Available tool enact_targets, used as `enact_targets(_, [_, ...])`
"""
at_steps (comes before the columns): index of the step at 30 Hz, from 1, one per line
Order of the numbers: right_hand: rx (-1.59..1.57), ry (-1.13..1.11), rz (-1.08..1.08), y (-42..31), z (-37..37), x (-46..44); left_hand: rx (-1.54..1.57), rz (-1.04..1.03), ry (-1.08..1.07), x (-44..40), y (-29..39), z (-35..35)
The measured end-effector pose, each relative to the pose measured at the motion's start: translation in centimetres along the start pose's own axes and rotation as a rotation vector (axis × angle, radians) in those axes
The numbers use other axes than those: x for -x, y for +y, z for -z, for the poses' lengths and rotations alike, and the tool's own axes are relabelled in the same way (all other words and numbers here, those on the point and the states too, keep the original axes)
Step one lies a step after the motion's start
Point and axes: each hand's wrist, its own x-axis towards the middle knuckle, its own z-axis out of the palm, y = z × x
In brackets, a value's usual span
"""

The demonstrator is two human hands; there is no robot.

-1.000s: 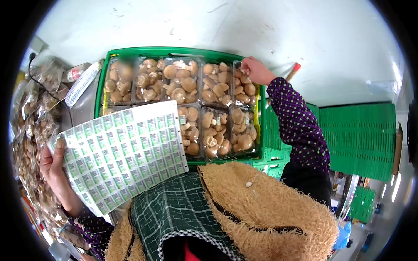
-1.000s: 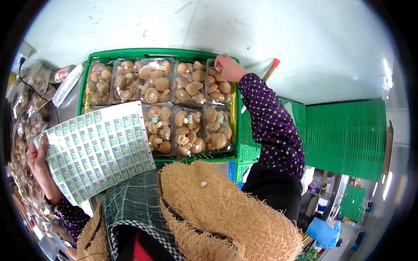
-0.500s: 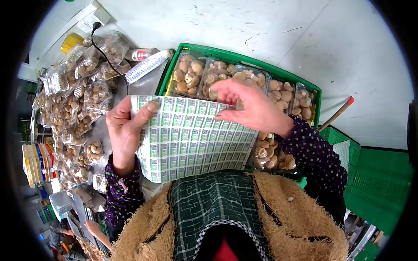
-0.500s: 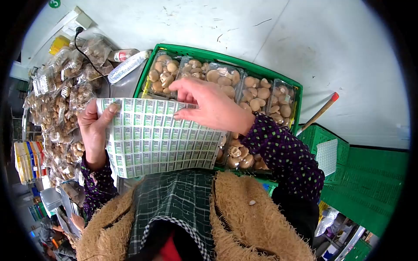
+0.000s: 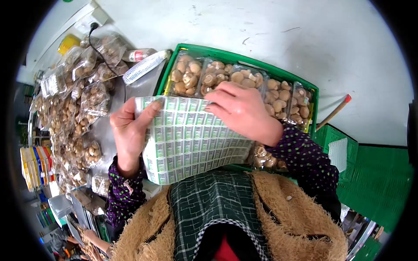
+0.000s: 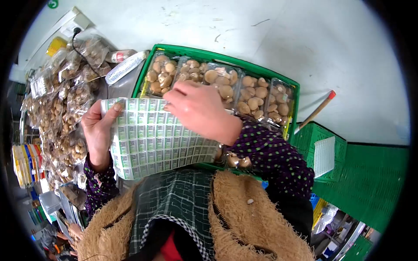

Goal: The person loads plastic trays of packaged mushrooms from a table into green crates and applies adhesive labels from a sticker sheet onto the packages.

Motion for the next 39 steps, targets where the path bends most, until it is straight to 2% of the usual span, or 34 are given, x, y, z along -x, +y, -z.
enact_targets(2, [0.152, 0.008, 0.003, 0.2, -0.4, 0.6, -0.016, 0.009, 0.01, -0.1, -0.5, -0.2])
enact_targets(4, [0.269, 0.153, 0.124, 0.6, -1.3, 0.8, -0.002, 0.037, 0.028, -0.5, -0.9, -0.2])
enact_targets(8, [0.371, 0.197, 0.194, 0.2, -1.4, 1.4, 0.082, 0.127, 0.021, -0.8, -1.2, -0.7])
enact_targets(12, [0.348, 0.323, 0.325, -0.2, -1.8, 1.4, 0.094, 0.197, 0.017, -1.6, -2.6, -0.4])
enact_targets(14, [0.306, 0.283, 0.294, -0.2, -1.3, 2.6, 0.104, 0.205, 0.006, -1.8, -3.2, -0.1])
enact_targets(16, [-0.228, 0.078, 0.03, 1.0, -1.7, 4.1, 0.089, 0.2, 0.066, -1.7, -3.1, 0.2])
enact_targets(17, [-0.35, 0.024, -0.209, 1.8, 1.3, 4.3, 0.065, 0.191, 0.095, -1.6, -3.1, 1.1])
enact_targets(18, [-0.451, -0.072, -0.471, 3.7, 4.0, 4.5, 0.011, 0.179, 0.171, -1.3, -3.0, 1.9])
enact_targets(19, [-0.248, -0.125, -0.616, 7.5, 5.7, 5.9, 0.043, 0.167, 0.199, -1.1, -3.3, 2.9])
enact_targets(20, [-0.355, -0.022, -0.814, 11.5, 6.5, 8.3, 0.075, 0.155, 0.227, -1.0, -3.7, 3.8])
enact_targets(21, [-0.075, 0.009, -0.805, 14.9, 7.0, 10.3, 0.111, 0.156, 0.261, -0.8, -3.9, 4.2])
enact_targets(23, [0.101, -0.167, -0.842, 18.7, 7.4, 13.0, 0.115, 0.162, 0.24, -0.9, -4.6, 4.8])
enact_targets(24, [0.105, -0.174, -0.836, 19.2, 6.6, 13.4, 0.114, 0.168, 0.218, -0.8, -4.9, 5.0])
enact_targets(27, [0.567, -0.366, -0.799, 19.7, 4.6, 13.1, 0.086, 0.163, 0.223, -0.6, -4.6, 5.0])
enact_targets(28, [0.559, -0.363, -0.782, 19.9, 4.4, 12.7, 0.079, 0.141, 0.246, -0.4, -4.4, 5.2])
enact_targets(30, [0.616, -0.26, -0.9, 18.9, 5.2, 10.4, 0.066, 0.116, 0.273, 0.0, -4.7, 6.8])
enact_targets(31, [0.466, -0.176, -0.847, 18.5, 5.2, 9.6, 0.07, 0.115, 0.277, 0.3, -4.7, 7.3])
enact_targets(32, [0.461, -0.179, -0.845, 18.6, 4.3, 8.9, 0.074, 0.115, 0.275, 0.5, -4.8, 7.6])
enact_targets(34, [-0.185, -0.018, -0.552, 18.4, 1.7, 6.5, 0.024, 0.132, 0.3, 0.5, -4.7, 6.8])
enact_targets(36, [-0.096, -0.217, -0.583, 17.8, -0.1, 3.8, 0.02, 0.154, 0.261, 0.7, -4.2, 6.2])
enact_targets(37, [0.081, -0.246, -0.491, 18.9, -1.3, 3.8, 0.079, 0.136, 0.24, 0.9, -4.4, 6.4])
enact_targets(38, [0.071, -0.25, -0.469, 19.1, -1.8, 3.3, 0.073, 0.133, 0.263, 1.2, -4.5, 6.7])
enact_targets(39, [0.261, -0.261, -0.461, 19.3, -2.3, 3.0, 0.058, 0.136, 0.288, 1.5, -4.7, 7.1])
